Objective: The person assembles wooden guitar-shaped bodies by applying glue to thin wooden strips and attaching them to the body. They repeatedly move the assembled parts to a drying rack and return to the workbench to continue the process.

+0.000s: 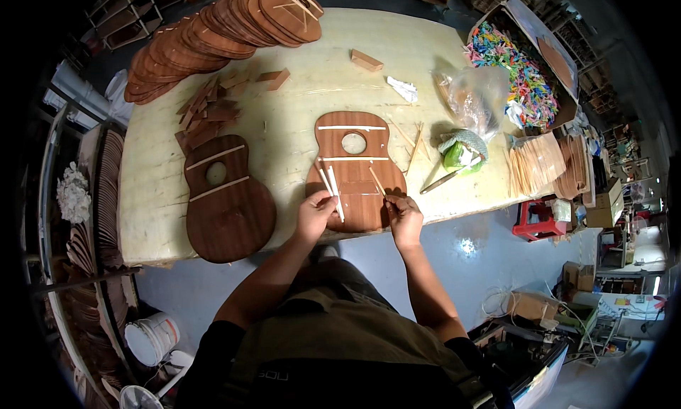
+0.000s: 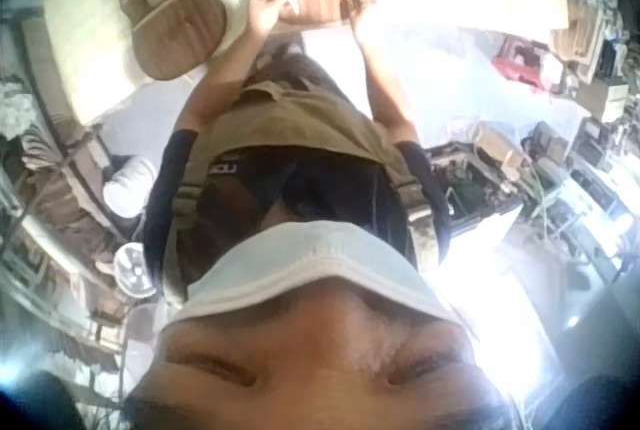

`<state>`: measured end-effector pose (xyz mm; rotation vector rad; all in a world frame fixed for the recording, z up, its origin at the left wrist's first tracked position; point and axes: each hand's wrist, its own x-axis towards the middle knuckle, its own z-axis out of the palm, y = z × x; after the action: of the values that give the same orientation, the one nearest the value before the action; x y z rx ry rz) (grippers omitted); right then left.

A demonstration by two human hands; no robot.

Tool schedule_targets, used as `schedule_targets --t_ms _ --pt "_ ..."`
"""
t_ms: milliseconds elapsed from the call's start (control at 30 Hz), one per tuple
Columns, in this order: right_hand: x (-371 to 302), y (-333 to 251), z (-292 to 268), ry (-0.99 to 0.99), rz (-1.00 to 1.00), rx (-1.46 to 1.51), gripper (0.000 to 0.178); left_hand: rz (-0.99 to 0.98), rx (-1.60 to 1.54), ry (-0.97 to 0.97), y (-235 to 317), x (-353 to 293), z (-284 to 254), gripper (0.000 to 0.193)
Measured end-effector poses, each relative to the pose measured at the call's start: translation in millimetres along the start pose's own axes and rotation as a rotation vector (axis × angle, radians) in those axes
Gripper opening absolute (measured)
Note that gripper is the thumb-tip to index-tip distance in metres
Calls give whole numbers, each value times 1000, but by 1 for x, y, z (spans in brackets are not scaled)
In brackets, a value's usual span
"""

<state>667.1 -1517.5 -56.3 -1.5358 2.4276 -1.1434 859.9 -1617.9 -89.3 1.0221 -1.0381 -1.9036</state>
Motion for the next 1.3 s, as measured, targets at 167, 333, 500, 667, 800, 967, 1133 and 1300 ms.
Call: schedule_targets --t_ms 167,333,500,667,800,967,1133,1300 --pt "2 8 17 18 -159 -126 13 44 169 59 -9 5 -1 13" --pt "4 9 16 4 -187 -123 12 54 554 120 1 2 -5 20" --pt "6 13 13 -31 -341 -161 17 -11 508 131 7 -2 -1 24" --pt "22 4 3 -46 -466 -216 15 -76 311 131 10 -2 0 22" --pt "39 0 5 -158 -417 -216 1 -81 348 113 22 -2 1 21" --pt "17 10 17 -55 -214 -108 3 -67 416 70 17 3 -3 20" --pt "9 4 22 71 -175 -61 7 55 230 -41 -4 9 -13 13" --pt "6 -1 23 89 -154 -123 8 -55 93 -73 -5 10 -13 13"
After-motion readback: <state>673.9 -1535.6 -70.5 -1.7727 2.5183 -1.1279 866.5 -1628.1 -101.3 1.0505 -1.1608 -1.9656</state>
